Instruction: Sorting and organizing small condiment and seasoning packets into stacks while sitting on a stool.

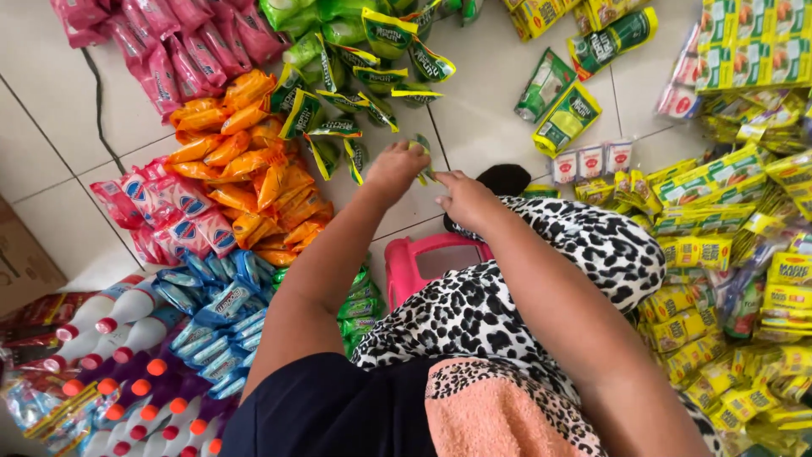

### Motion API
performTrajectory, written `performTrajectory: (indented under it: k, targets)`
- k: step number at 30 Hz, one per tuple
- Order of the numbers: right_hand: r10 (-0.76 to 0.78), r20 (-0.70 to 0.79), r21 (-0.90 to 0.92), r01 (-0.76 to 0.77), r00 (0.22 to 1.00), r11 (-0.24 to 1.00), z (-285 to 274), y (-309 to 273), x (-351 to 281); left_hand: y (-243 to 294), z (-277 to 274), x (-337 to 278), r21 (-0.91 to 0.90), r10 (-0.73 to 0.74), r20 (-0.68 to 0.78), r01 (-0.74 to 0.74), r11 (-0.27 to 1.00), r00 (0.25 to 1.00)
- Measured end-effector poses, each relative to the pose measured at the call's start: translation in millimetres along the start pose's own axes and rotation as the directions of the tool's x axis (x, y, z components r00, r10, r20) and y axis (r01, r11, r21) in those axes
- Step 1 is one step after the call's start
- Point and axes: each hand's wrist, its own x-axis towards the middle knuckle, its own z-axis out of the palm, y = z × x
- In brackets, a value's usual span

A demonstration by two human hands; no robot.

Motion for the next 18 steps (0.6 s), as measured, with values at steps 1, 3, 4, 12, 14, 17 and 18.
performTrajectory:
  k: [1, 3, 4, 12, 14, 17, 18]
  targets:
    - [0.011, -0.003, 0.010, -0.010, 1.000, 1.000, 3.6, 0.0, 1.8, -9.1, 0.9, -6.7, 0.000, 0.010, 0.012, -0.010, 1.000, 1.000]
    - [-0.002, -0.006, 0.017, 0.002, 1.000, 1.000, 1.5, 5.3, 7.5, -26.6, 1.2, -5.3, 0.142, 0.043, -0.113, -0.027, 0.989, 0.993]
    - [0.017, -0.018, 0.021, -0.016, 1.000, 1.000, -1.5, 3.9, 7.3, -30.7, -3.0, -8.6, 0.139, 0.064, -0.107, -0.048, 0.989, 0.992]
    - [0.130, -0.067, 0.087, -0.124, 0.989, 0.988, -7.7, 7.4, 8.8, -44.5, -1.8, -19.3, 0.437, -0.059, -0.077, 0.087, 0.895, 0.995]
    - [0.153, -0.102, 0.113, -0.141, 0.983, 0.984, -12.5, 9.2, 4.5, -31.1, -8.7, -16.5, 0.477, -0.055, -0.041, 0.068, 0.876, 0.998]
    - [0.166, -0.161, 0.150, -0.142, 0.973, 0.978, -20.7, 8.4, 0.2, -22.3, -10.1, -19.3, 0.577, -0.065, -0.037, 0.074, 0.813, 0.997]
    - [0.166, -0.192, 0.163, -0.135, 0.967, 0.977, -24.2, 8.4, -2.4, -20.8, -9.7, -19.0, 0.632, -0.063, -0.067, 0.091, 0.770, 0.996]
